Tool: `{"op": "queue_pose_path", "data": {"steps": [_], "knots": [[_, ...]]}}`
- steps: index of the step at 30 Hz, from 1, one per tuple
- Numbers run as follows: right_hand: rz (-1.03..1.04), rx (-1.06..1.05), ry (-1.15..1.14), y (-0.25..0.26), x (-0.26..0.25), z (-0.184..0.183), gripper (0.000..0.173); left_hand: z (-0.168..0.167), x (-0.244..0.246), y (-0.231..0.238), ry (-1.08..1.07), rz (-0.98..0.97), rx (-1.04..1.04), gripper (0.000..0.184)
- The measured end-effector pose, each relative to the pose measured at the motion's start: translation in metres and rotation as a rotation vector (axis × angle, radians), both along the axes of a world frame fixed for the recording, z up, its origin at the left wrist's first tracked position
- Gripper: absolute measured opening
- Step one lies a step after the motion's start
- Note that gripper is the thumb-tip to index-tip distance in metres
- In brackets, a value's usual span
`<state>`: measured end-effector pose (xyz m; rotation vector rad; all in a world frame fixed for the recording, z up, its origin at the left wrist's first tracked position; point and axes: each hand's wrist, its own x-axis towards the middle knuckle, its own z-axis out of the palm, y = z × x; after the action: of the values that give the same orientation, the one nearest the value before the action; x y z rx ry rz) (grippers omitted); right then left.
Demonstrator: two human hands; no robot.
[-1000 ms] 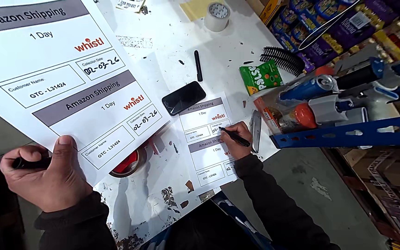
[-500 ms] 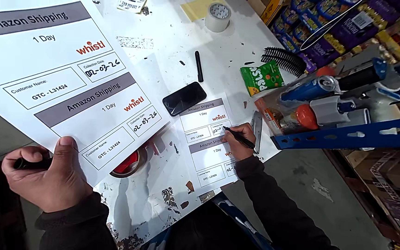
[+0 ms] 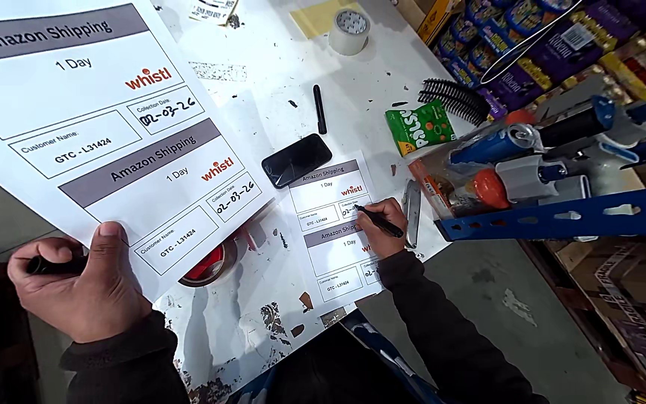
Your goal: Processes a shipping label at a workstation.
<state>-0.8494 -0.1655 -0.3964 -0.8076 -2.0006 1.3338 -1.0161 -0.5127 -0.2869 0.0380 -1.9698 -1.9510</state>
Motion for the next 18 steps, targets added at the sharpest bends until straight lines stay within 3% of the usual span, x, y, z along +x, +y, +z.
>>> {"op": "queue_pose_path", "data": {"steps": [9,14,18], "knots": [[-0.004,0.036,-0.001,0.003,0.003,-0.003,0.016,-0.004,-0.002,-0.006,0.042,-0.017,-0.015,0.034],[-0.079,-0.305,0.362,0.014,0.008,0.018,0.025,-0.006,-0.005,-0.017,0.016,-0.029,0.008,0.033],[0.073,-0.215,0.546,0.028,0.015,0.057,0.029,0.001,-0.004,-0.014,0.016,-0.006,-0.002,0.033]]}}
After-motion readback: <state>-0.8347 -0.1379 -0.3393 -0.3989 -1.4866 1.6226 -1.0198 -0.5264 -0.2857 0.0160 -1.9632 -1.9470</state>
